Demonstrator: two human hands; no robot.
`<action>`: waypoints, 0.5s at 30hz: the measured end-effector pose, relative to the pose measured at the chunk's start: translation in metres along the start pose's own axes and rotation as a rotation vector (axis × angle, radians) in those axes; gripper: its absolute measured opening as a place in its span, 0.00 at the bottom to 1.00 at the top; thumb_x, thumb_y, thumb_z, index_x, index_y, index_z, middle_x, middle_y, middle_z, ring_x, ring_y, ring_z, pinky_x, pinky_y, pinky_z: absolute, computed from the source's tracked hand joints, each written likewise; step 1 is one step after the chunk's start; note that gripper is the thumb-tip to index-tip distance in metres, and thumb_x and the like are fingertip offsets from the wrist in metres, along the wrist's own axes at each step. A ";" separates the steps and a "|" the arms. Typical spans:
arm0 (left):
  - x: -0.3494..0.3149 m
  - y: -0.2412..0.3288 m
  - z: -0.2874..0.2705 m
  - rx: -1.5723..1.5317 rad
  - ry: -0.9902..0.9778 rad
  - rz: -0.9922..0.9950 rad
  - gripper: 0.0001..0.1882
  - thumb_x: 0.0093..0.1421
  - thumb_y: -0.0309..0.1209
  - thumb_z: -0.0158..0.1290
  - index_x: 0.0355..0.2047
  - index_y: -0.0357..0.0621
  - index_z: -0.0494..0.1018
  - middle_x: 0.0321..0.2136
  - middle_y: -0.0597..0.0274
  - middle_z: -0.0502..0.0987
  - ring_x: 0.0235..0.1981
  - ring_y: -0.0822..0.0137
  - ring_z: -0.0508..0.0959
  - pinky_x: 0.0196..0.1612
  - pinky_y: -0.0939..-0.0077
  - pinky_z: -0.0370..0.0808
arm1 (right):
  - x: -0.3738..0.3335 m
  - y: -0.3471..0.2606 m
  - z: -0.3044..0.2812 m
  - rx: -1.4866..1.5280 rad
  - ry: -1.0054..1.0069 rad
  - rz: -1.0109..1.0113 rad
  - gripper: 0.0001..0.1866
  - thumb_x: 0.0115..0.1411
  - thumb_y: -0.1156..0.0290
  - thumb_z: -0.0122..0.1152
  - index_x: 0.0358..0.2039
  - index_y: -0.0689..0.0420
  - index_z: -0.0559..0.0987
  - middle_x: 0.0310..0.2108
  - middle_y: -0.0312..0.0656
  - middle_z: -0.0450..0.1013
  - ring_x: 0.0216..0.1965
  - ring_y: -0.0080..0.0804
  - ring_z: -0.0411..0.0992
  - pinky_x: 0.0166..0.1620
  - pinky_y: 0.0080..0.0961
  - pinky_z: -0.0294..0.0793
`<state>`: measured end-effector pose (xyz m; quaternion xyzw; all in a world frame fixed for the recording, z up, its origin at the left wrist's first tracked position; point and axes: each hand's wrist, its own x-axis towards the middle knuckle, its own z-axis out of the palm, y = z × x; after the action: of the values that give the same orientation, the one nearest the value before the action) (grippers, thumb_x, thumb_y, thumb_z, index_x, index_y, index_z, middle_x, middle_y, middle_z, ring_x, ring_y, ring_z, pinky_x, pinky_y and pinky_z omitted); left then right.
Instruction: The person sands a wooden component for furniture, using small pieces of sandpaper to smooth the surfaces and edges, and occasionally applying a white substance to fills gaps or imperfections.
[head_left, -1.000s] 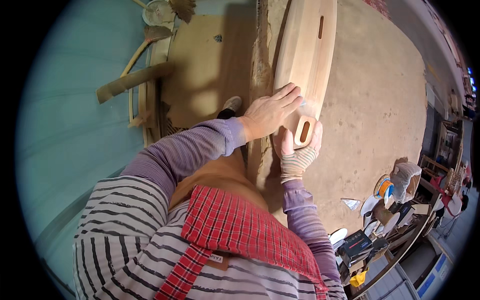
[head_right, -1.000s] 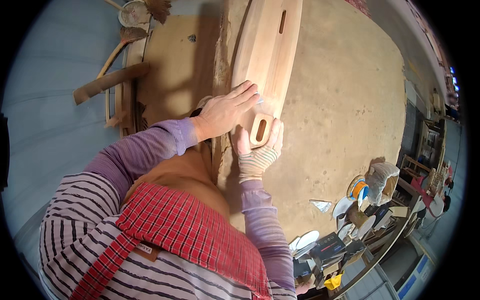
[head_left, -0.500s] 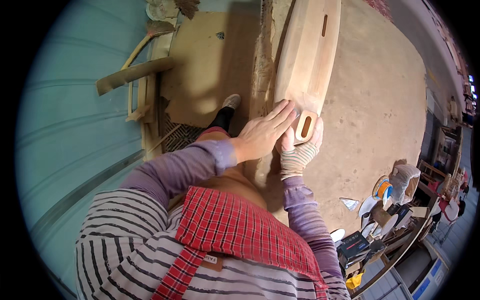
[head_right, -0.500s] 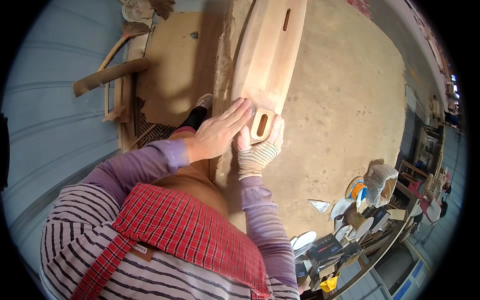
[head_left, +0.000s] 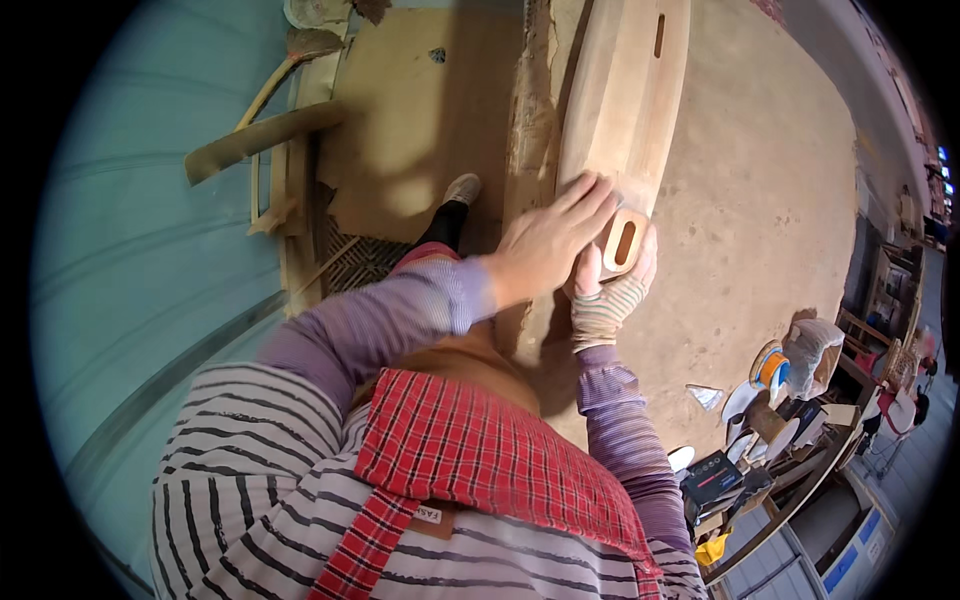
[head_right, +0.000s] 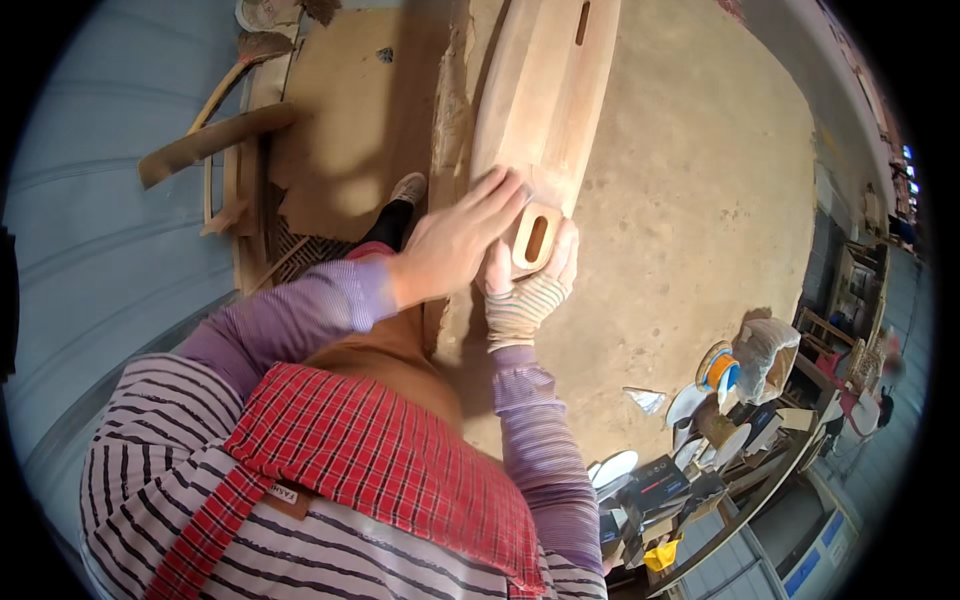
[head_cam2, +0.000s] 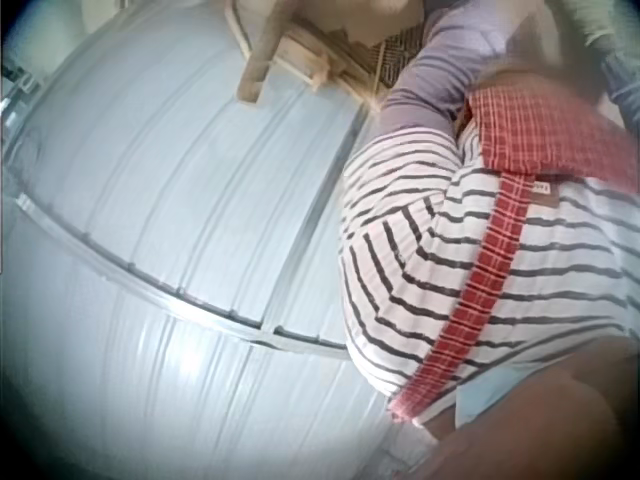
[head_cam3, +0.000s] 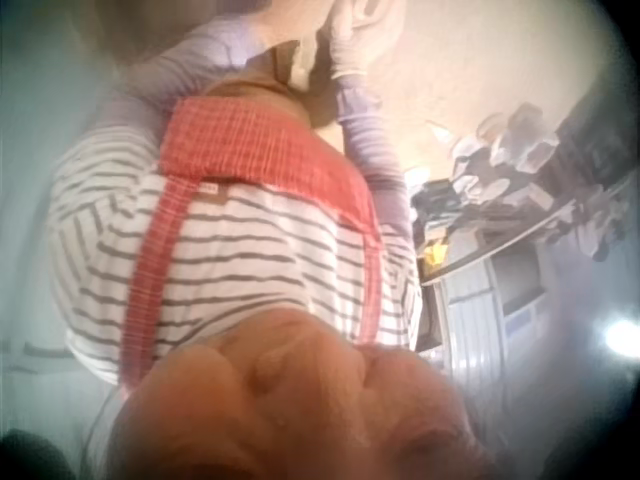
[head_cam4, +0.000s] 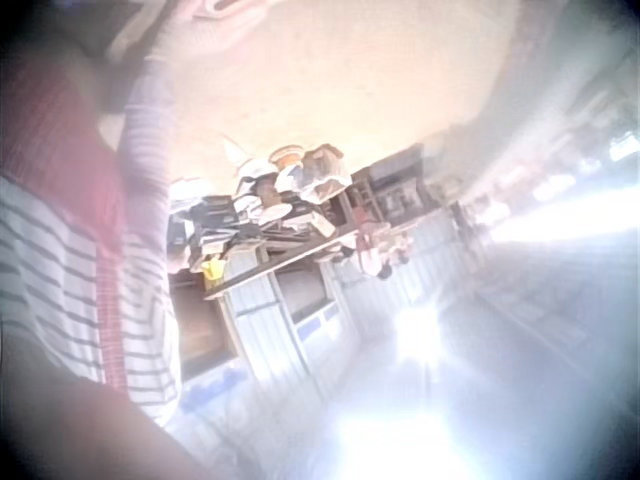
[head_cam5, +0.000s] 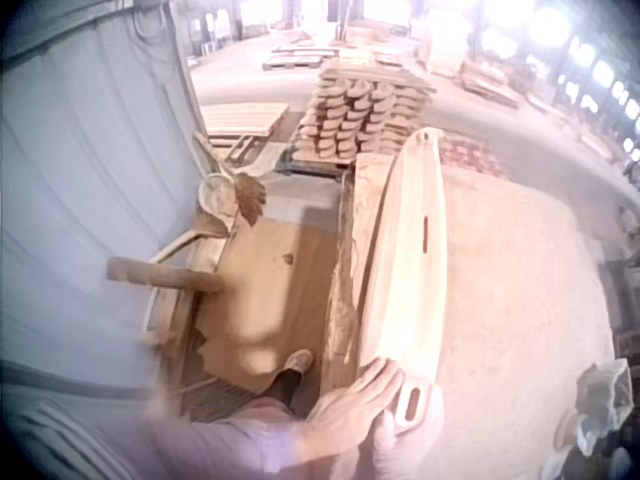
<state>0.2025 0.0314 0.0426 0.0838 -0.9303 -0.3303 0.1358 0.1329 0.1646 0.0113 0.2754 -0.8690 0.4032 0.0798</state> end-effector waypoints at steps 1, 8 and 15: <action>-0.007 0.006 0.000 -0.018 -0.012 -0.028 0.30 0.56 0.19 0.47 0.62 0.33 0.64 0.67 0.49 0.61 0.70 0.55 0.60 0.59 0.72 0.73 | 0.000 0.003 -0.002 0.025 0.007 -0.015 0.47 0.51 0.52 0.69 0.65 0.64 0.63 0.58 0.62 0.65 0.57 0.59 0.67 0.60 0.46 0.66; 0.003 -0.003 -0.001 0.001 0.061 0.033 0.28 0.57 0.21 0.45 0.60 0.34 0.67 0.66 0.51 0.63 0.69 0.55 0.60 0.49 0.75 0.79 | -0.002 0.005 0.003 0.054 0.002 0.007 0.48 0.54 0.46 0.67 0.66 0.64 0.61 0.58 0.62 0.64 0.56 0.59 0.67 0.60 0.47 0.65; 0.004 -0.010 0.001 0.086 0.028 0.070 0.27 0.59 0.23 0.46 0.60 0.36 0.68 0.66 0.55 0.63 0.70 0.58 0.60 0.48 0.75 0.78 | -0.010 0.008 -0.001 0.067 -0.018 0.005 0.48 0.56 0.47 0.64 0.67 0.66 0.58 0.60 0.63 0.62 0.59 0.59 0.64 0.62 0.47 0.63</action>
<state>0.1992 0.0232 0.0362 0.0617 -0.9439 -0.2841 0.1566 0.1367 0.1737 0.0031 0.2795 -0.8563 0.4300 0.0617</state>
